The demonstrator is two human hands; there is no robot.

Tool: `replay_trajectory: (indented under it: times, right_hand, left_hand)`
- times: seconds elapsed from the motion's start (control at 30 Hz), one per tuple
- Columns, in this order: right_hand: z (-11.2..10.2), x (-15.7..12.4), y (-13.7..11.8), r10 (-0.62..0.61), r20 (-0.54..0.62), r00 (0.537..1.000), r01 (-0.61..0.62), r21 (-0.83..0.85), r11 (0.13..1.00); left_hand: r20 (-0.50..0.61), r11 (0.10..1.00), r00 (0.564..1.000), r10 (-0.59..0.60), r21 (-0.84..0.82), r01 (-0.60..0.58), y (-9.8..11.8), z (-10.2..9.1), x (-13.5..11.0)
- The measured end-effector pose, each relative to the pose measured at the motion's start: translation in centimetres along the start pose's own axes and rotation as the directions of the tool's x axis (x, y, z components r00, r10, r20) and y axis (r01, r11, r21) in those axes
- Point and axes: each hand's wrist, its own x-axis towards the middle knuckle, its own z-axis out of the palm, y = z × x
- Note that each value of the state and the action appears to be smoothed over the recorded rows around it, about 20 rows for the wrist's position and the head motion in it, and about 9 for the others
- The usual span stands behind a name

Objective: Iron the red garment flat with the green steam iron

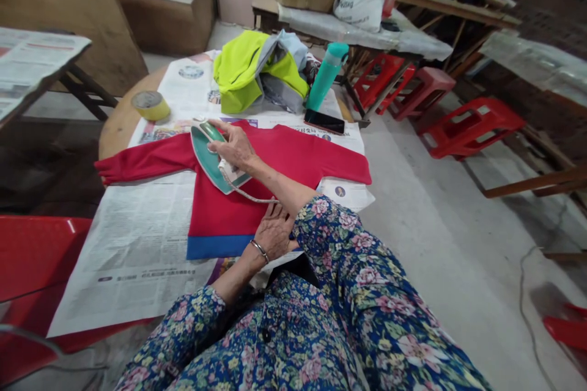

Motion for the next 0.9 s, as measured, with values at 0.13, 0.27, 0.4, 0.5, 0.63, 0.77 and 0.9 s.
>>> replay_trajectory:
  times: [0.13, 0.27, 0.4, 0.5, 0.63, 0.77, 0.9]
  right_hand:
    - [-1.3, -2.6, 0.1, -0.035, 0.100, 0.994, 0.032, 0.033, 0.999]
    - [-3.6, -5.8, 0.7, -0.057, 0.142, 0.988, 0.044, 0.095, 0.994]
    - [-4.8, -7.3, 1.1, -0.060, 0.130, 0.990, 0.040, 0.154, 0.987]
    - [-4.9, -8.3, 1.1, -0.081, 0.198, 0.977, 0.047, 0.173, 0.984]
    - [-5.7, -9.2, 0.5, -0.087, 0.327, 0.941, 0.028, 0.180, 0.983]
    - [-6.4, -8.4, -1.0, 0.014, 0.387, 0.922, -0.005, -0.024, 1.000]
    - [-5.6, -7.2, -2.7, 0.148, 0.363, 0.920, 0.000, -0.378, 0.926]
  left_hand:
    - [0.015, 1.000, 1.000, -0.007, -0.006, 0.007, 0.0, 0.7, -0.1]
    - [-0.024, 1.000, 1.000, -0.001, -0.006, 0.001, -0.2, 1.4, -0.4]
    - [-0.042, 1.000, 0.999, 0.015, 0.021, -0.014, -0.4, 1.2, -0.2]
    - [-0.052, 0.997, 0.997, 0.051, 0.064, -0.048, -0.1, 1.1, -0.2]
    - [-0.047, 0.988, 0.992, 0.114, 0.106, -0.109, 0.8, 1.4, -2.1]
    - [-0.101, 0.976, 0.977, 0.190, 0.129, -0.176, 0.7, 0.8, -6.9]
    - [-0.258, 0.990, 0.963, 0.077, 0.136, -0.042, -1.3, -1.1, -12.1]
